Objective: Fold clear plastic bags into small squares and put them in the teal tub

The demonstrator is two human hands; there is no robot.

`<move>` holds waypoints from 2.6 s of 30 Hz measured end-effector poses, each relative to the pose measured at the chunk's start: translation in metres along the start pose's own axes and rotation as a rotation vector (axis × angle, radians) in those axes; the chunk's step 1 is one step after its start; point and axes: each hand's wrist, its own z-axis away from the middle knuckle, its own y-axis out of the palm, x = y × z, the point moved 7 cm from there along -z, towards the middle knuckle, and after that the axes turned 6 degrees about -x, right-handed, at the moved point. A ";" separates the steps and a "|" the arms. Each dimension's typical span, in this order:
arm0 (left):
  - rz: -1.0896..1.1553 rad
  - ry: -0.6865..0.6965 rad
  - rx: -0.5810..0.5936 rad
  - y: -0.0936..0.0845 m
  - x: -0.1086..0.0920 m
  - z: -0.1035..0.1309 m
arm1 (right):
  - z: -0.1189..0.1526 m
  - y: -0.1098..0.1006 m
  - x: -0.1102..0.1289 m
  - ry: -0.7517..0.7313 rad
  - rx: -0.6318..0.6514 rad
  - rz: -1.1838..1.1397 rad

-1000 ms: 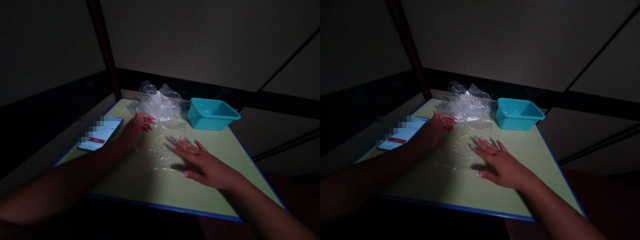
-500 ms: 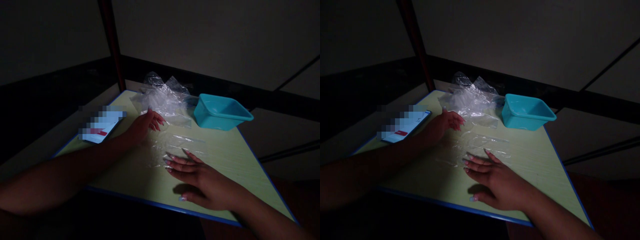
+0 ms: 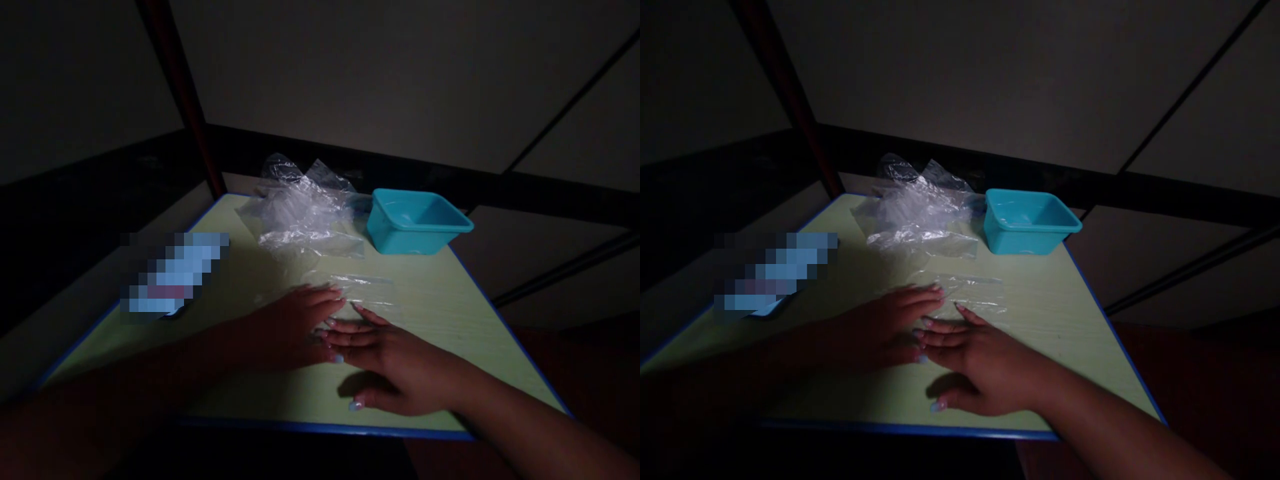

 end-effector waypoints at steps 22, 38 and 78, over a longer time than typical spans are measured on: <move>0.133 -0.120 -0.119 -0.008 0.018 0.009 | 0.002 -0.011 0.005 -0.021 -0.022 0.104; 0.281 -0.154 -0.097 -0.007 0.014 0.005 | 0.002 -0.005 0.002 0.031 0.005 0.194; 0.298 -0.242 0.100 -0.006 0.020 0.010 | 0.031 -0.066 -0.068 0.408 -0.202 -0.060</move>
